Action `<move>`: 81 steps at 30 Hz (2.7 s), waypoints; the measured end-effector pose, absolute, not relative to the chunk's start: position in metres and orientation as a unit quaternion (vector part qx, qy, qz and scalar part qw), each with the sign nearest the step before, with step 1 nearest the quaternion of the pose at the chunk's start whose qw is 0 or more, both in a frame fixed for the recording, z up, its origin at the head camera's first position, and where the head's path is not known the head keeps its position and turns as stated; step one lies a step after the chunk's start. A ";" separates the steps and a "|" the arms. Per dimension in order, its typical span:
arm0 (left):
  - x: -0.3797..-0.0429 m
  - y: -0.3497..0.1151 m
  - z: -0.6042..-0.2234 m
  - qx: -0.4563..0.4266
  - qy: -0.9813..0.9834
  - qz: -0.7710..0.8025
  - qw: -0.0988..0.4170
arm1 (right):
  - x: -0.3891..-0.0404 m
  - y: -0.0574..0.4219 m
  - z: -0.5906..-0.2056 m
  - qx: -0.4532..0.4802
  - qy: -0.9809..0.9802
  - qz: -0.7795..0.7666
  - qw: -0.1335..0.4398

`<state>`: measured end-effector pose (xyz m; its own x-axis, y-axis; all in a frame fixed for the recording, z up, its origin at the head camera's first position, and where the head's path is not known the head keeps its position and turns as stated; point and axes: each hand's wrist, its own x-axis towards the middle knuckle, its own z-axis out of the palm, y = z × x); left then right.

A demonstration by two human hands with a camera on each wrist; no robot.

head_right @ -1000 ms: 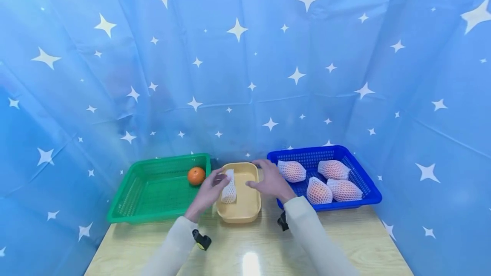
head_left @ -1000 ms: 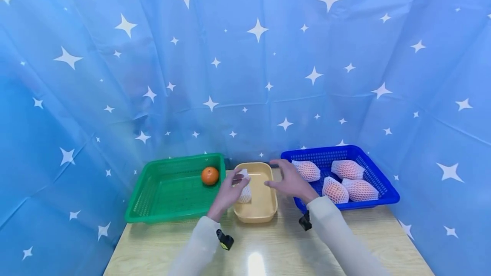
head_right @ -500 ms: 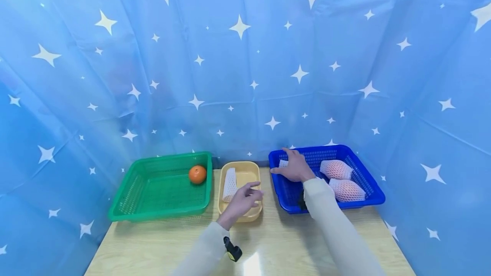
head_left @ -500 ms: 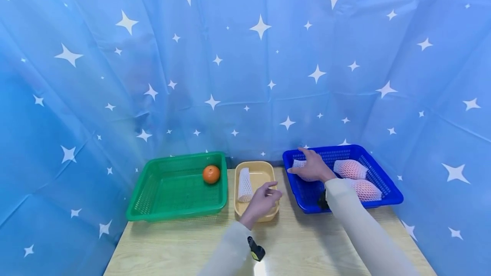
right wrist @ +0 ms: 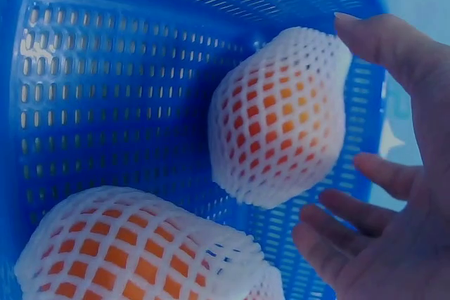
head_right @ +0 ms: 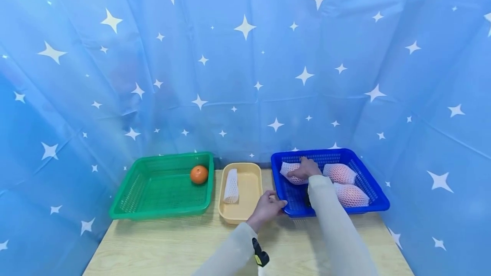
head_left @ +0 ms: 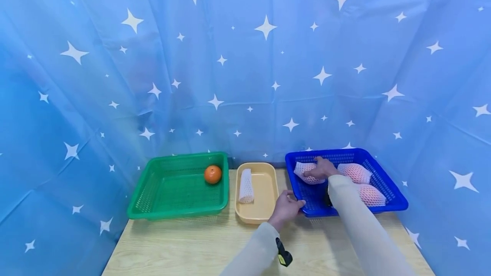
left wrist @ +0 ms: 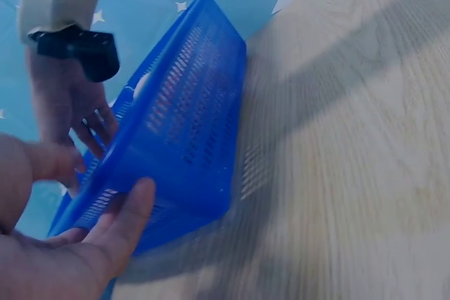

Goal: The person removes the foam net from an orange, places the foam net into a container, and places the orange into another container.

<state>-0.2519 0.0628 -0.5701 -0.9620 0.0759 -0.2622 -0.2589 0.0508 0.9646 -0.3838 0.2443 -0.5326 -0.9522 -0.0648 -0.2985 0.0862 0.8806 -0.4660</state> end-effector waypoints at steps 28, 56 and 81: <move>-0.254 0.070 -0.580 -0.091 0.656 0.742 0.105 | -0.403 0.243 -0.574 0.006 0.973 -0.201 0.114; -0.252 0.066 -0.582 -0.092 0.649 0.746 0.117 | -0.356 0.245 -0.506 -0.022 0.943 -0.322 0.078; -0.223 -0.021 -0.583 0.058 0.685 0.705 0.175 | -0.239 0.196 -0.496 -0.044 0.892 -0.449 0.008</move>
